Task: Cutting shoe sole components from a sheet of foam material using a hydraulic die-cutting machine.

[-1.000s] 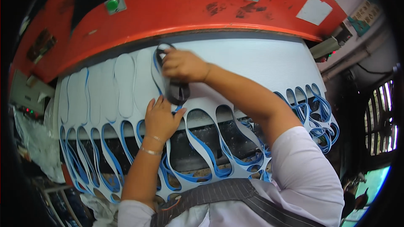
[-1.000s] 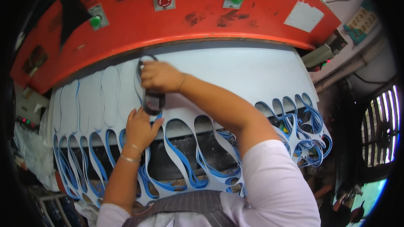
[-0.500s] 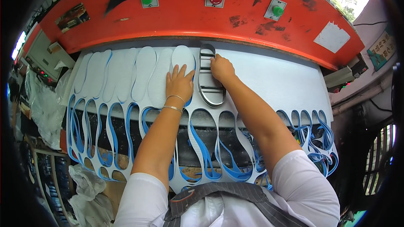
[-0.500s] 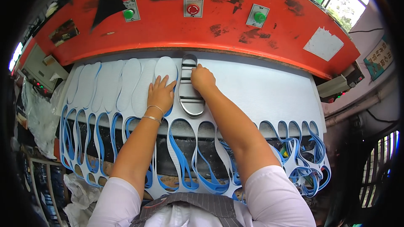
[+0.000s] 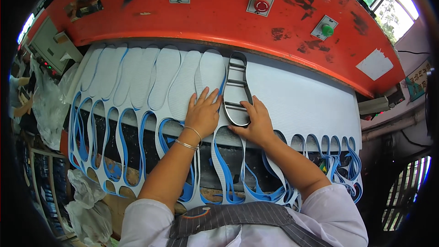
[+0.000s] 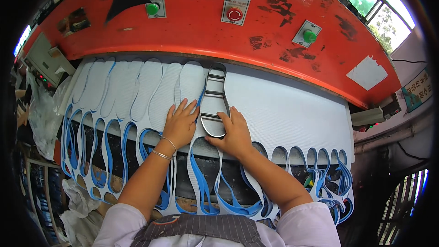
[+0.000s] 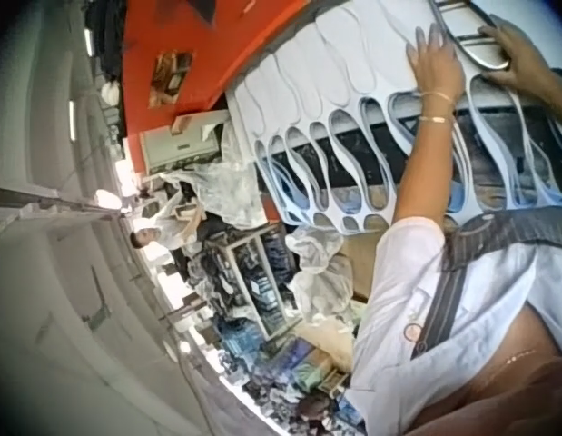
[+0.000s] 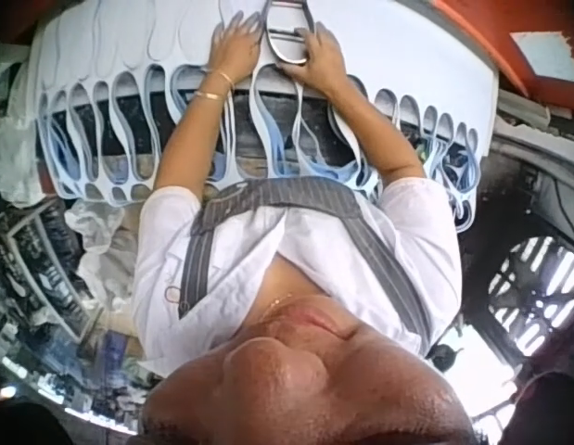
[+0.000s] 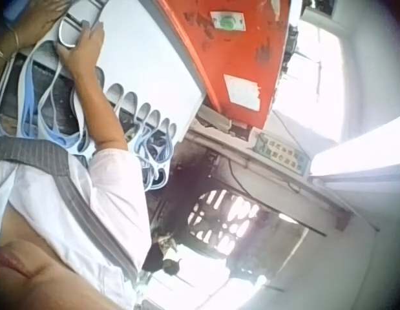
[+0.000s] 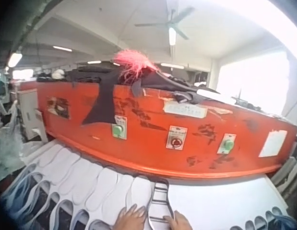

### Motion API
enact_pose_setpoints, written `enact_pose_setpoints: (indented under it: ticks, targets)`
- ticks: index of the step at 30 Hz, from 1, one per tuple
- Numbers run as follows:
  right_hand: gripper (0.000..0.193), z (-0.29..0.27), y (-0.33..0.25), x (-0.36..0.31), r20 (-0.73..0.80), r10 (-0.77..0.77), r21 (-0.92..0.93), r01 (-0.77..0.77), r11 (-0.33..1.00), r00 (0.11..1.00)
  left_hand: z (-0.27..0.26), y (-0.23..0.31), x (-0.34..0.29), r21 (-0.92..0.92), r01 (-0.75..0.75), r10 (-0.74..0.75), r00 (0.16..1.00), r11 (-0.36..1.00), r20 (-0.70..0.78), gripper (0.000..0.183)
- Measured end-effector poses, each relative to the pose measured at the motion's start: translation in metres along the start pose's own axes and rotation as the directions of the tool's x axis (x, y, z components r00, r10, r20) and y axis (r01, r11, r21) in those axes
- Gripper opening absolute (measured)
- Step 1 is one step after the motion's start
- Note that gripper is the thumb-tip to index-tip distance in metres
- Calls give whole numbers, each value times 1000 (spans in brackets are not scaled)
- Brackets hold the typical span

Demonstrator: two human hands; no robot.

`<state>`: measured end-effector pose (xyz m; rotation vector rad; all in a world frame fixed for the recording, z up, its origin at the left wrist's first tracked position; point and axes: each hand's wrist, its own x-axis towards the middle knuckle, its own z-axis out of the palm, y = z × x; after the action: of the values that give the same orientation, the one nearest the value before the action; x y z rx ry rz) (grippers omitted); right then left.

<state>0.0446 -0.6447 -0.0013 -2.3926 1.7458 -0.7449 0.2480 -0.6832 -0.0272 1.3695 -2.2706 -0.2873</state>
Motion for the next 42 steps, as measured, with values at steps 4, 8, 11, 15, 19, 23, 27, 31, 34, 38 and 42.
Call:
enact_pose_setpoints:
  ticks: [4, 8, 11, 15, 19, 23, 27, 31, 34, 38, 42]
  targets:
    - [80, -5, -1, 1, -11, -18, -54, 17, 998, 1000, -4, 5, 1, -12, 0, 0, 1000, 1000, 17, 49]
    - [85, -2, 2, 8, -17, -17, -103, 15, 995, 1000, 2, 0, 10, -3, -18, 18, 1000, 1000, -11, 48]
    - [94, -13, 6, 16, 66, -9, -80, 14, 997, 998, -3, -23, 18, -164, -37, 31, 999, 986, -38, 46]
    - [64, -89, 21, 57, -676, -164, -113, 119, 986, 718, -83, -48, 41, -393, -227, -45, 817, 891, -574, 19]
    - [61, -169, 27, 96, -959, 66, 30, -134, 991, 277, -170, -43, 59, 47, -258, 171, 484, 965, -858, 22]
    - [64, -183, 47, 108, -927, 47, -119, -410, 904, 372, -173, -44, 78, -50, -242, 119, 635, 969, -763, 31]
    - [59, -156, 20, 64, -799, -73, -158, -92, 983, 597, -149, -42, 27, -286, -158, -8, 864, 945, -503, 25]
    - [24, -117, -37, -38, -90, 34, 33, -31, 999, 995, -93, 2, -54, -382, -341, 274, 936, 859, -219, 19]
    - [49, -105, -69, -77, 488, -30, 37, 13, 999, 872, -69, 36, -97, -399, -270, 308, 951, 876, 32, 29]
    - [67, -85, -74, -111, 544, 76, -90, -32, 995, 835, -52, 58, -129, -215, -206, 246, 953, 955, 179, 44]
    - [72, -69, -81, -118, 413, 141, -185, -68, 980, 900, -43, 66, -131, -139, -171, 173, 985, 975, 4, 41]
